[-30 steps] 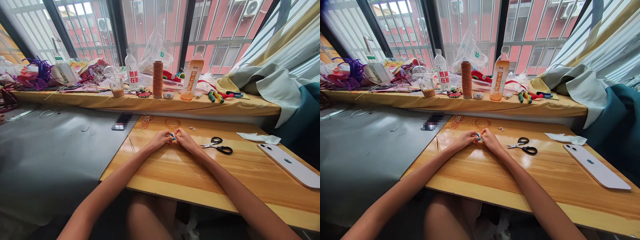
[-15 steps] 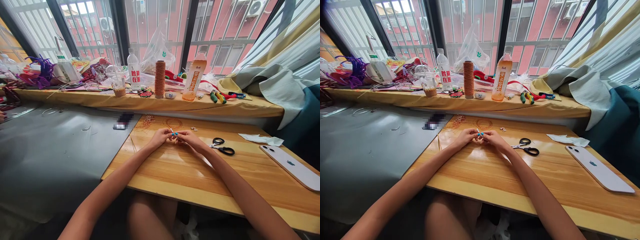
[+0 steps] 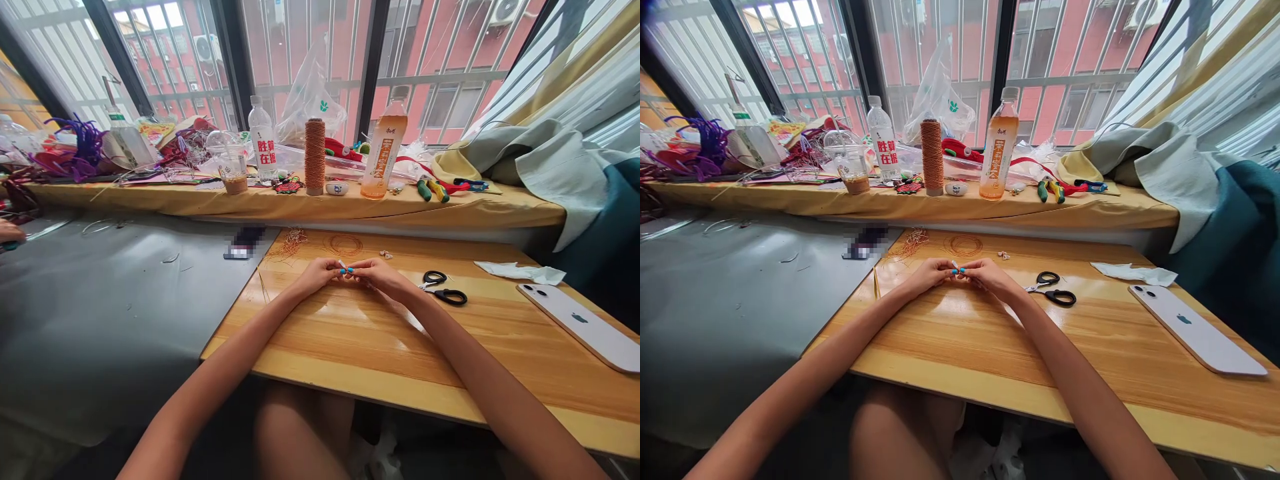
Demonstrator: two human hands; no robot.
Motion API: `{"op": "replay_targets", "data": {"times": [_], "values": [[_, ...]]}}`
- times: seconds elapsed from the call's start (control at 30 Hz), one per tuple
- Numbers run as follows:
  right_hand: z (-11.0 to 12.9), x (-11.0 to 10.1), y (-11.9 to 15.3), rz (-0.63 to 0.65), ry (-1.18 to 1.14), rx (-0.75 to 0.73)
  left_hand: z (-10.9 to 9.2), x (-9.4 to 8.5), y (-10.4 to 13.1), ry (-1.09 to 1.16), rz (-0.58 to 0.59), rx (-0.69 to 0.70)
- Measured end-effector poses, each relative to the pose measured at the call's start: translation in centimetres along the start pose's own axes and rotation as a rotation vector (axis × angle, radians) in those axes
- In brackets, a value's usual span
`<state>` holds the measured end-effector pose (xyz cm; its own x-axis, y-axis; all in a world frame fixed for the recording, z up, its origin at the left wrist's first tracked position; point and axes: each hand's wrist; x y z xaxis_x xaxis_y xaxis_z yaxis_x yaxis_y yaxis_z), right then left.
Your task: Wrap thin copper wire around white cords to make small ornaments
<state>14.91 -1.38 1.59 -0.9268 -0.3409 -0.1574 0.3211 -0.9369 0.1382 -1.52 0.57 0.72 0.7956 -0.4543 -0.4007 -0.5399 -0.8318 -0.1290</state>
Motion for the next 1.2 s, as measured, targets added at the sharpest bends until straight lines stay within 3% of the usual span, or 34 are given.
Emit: {"op": "replay_targets", "data": {"times": [0.23,0.57,0.97,1.2], "values": [[-0.52,-0.07,-0.33,-0.018,0.042,-0.049,0.16,-0.01,0.03,0.018,0.009,-0.001],[-0.23,0.65,-0.49,-0.152,0.026,-0.068,0.36,0.03,-0.11,0.102,-0.001,-0.075],[0.22,-0.02,-0.05,-0.042,0.393,-0.169,0.47,-0.55,-0.1,0.02,0.038,-0.064],[-0.35,-0.07,-0.59,-0.108,0.489,-0.274,0.51,-0.57,-0.06,-0.037,0.053,-0.037]]}}
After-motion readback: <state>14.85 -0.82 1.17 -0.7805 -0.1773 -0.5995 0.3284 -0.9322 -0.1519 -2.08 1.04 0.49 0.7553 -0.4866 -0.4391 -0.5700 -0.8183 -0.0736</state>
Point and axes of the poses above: each hand's wrist, its own y-axis away from the middle knuckle, its own x-axis out of the palm, z = x × y, and after that the axes turned 2 degrees about -y, right-handed
